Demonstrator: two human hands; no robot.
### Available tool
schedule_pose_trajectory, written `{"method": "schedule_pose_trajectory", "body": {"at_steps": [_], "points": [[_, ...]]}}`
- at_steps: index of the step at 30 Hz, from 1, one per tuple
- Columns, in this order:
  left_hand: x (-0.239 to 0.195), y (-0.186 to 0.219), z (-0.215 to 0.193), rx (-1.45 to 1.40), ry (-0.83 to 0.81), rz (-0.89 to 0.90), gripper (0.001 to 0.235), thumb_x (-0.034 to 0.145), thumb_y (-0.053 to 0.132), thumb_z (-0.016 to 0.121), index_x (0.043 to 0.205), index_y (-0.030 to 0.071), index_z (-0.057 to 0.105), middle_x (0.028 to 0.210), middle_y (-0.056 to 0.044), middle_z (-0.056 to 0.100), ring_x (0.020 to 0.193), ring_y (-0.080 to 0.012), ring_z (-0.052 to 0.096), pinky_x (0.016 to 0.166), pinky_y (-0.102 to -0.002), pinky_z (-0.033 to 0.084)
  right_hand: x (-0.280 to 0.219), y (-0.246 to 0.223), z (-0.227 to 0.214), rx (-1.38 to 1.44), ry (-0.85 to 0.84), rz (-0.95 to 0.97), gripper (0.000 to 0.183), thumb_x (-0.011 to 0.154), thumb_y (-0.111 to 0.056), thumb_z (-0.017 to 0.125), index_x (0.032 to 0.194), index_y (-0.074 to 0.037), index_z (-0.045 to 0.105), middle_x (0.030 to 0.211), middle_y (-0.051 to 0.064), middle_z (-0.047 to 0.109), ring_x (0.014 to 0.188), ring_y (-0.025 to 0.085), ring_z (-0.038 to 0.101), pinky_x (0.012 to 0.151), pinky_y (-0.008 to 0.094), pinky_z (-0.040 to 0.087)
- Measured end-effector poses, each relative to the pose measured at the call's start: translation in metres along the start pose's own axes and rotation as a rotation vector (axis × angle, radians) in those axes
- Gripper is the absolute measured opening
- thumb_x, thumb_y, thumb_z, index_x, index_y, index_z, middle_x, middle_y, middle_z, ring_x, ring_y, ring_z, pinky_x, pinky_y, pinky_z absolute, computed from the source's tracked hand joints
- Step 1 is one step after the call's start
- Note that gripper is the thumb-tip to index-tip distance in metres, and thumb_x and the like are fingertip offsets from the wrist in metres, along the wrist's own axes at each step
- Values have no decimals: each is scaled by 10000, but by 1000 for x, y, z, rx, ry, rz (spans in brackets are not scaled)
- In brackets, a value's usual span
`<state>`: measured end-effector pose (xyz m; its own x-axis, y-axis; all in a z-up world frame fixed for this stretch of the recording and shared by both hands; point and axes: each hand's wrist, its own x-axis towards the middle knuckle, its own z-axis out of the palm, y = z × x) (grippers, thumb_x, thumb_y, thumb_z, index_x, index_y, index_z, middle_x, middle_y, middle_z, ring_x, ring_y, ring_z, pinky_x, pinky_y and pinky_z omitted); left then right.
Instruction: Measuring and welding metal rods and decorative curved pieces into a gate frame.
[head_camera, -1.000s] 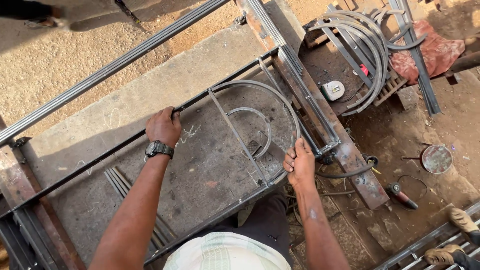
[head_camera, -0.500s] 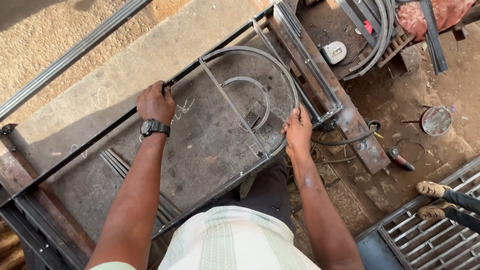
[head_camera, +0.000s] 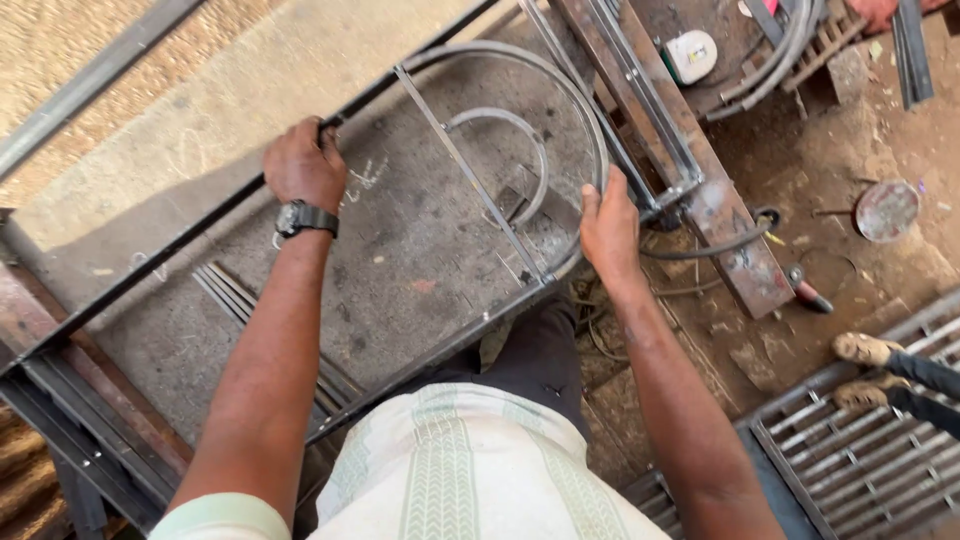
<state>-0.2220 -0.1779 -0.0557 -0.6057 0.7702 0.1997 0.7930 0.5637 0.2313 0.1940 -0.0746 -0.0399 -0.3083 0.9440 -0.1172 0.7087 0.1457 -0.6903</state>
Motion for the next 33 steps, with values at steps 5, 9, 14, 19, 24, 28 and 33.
{"method": "schedule_pose_trajectory", "body": {"at_steps": [5,9,14,19,24,28,33], "points": [[4,5,-16,-7,61,74,140,971,243,729,1033,117,733,903,-88,726,849,-294,667,807,-453,500,-2,-44,1,-148,129,154,355,1116,-250,519,1411,-55,491,1029,222,743,946,448,710,774,564,510],[6,7,-23,-38,12,35,161,986,253,721,1059,110,725,960,-89,735,900,-296,669,869,-461,490,1,-40,12,-196,180,158,391,1122,-262,472,1450,-50,485,1049,204,748,931,418,724,747,548,532],[0,61,-33,-152,0,51,450,938,251,734,1343,101,608,1310,-124,662,1244,-284,582,1125,-544,329,1,-31,19,-255,241,210,452,1107,-309,458,1499,-84,482,1081,177,758,912,350,744,740,480,580],[14,183,-32,-265,-261,331,550,938,236,694,1438,108,505,1500,-130,532,1421,-280,461,1208,-529,263,4,-36,18,-314,285,209,422,1097,-305,496,1462,-97,545,1089,138,708,849,296,724,689,446,570],[33,243,22,-269,-305,598,484,975,173,606,1435,64,502,1470,-191,533,1387,-320,470,1168,-517,317,0,-37,22,-351,280,236,364,1063,-292,552,1359,-92,618,1076,69,563,710,201,666,593,391,550],[45,257,12,-249,-345,701,311,955,115,579,1265,93,584,1276,-144,624,1262,-316,559,1119,-490,406,1,-29,26,-358,313,192,350,1075,-287,557,1337,-66,629,1071,52,537,688,176,649,568,352,545],[46,263,38,-195,-295,738,175,959,85,568,1131,91,605,1160,-126,639,1171,-300,597,1082,-509,424,-1,-33,20,-362,304,158,347,1073,-283,555,1328,-60,631,1071,62,540,700,189,651,564,350,547]]}}
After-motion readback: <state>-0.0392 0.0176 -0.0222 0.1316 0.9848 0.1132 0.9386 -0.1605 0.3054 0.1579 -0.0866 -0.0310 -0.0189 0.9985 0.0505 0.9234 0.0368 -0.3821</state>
